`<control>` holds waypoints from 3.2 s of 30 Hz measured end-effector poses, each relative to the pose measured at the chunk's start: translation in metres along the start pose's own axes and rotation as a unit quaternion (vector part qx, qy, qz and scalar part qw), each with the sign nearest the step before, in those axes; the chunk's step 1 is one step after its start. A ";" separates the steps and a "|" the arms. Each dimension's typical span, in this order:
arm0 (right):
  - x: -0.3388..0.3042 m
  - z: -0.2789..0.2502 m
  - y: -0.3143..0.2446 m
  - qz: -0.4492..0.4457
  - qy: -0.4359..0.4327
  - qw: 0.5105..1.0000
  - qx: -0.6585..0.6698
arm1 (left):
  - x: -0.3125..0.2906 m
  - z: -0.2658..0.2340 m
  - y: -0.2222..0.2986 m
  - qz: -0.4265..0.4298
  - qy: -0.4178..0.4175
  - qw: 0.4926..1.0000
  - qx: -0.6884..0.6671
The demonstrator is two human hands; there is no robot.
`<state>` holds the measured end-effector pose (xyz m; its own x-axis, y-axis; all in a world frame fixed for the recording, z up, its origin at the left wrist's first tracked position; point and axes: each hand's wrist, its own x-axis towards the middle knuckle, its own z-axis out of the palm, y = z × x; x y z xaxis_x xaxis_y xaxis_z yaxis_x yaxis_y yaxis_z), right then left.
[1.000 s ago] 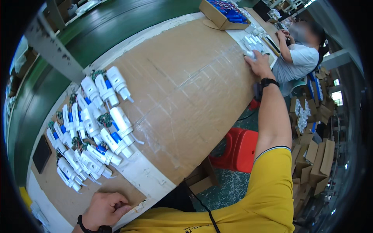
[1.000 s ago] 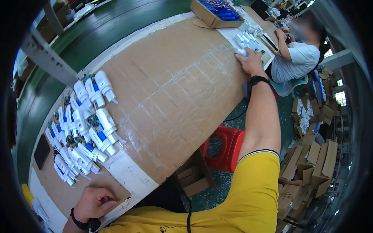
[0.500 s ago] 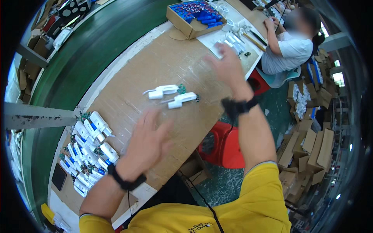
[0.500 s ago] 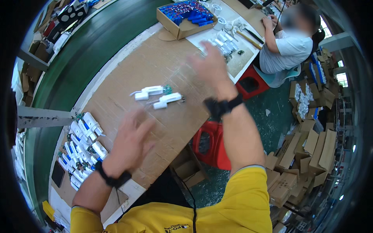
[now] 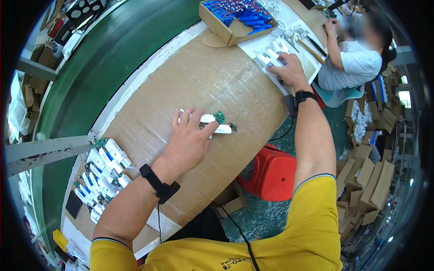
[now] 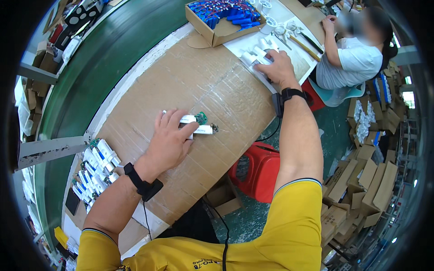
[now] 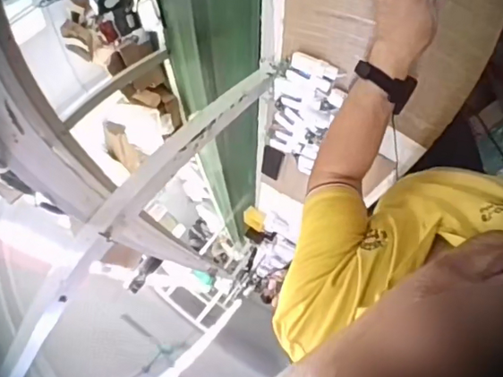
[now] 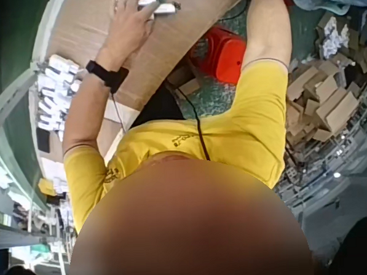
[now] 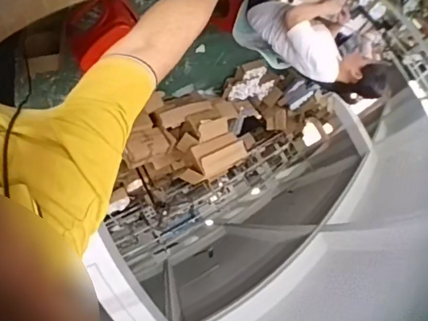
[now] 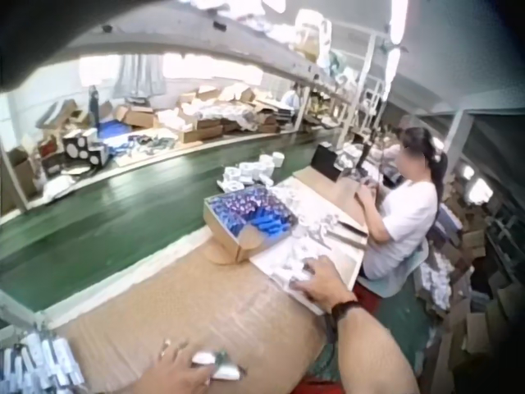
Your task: Assembling small electronic devices by manually inserting components such as circuit boards and batteries into plastic housings.
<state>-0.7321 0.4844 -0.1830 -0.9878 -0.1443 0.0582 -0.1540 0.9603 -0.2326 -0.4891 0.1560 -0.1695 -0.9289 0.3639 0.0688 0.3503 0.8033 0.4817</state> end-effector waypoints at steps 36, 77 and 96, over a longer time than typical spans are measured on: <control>0.148 0.002 -0.127 0.161 0.087 0.980 -0.084 | -0.079 -0.005 -0.028 -0.022 0.020 0.995 -0.098; -0.133 0.017 -0.226 0.012 -0.264 0.898 0.352 | -0.090 -0.008 -0.029 0.089 0.052 0.991 -0.091; 0.062 0.031 -0.281 -0.149 -0.091 0.983 0.053 | -0.086 -0.012 -0.031 0.029 0.027 0.988 -0.148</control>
<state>-0.7509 0.1986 -0.1446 -0.8843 -0.4657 -0.0336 -0.4295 0.8396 -0.3327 -0.4212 0.0937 -0.1799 -0.9162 0.3727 0.1472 0.3604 0.6062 0.7090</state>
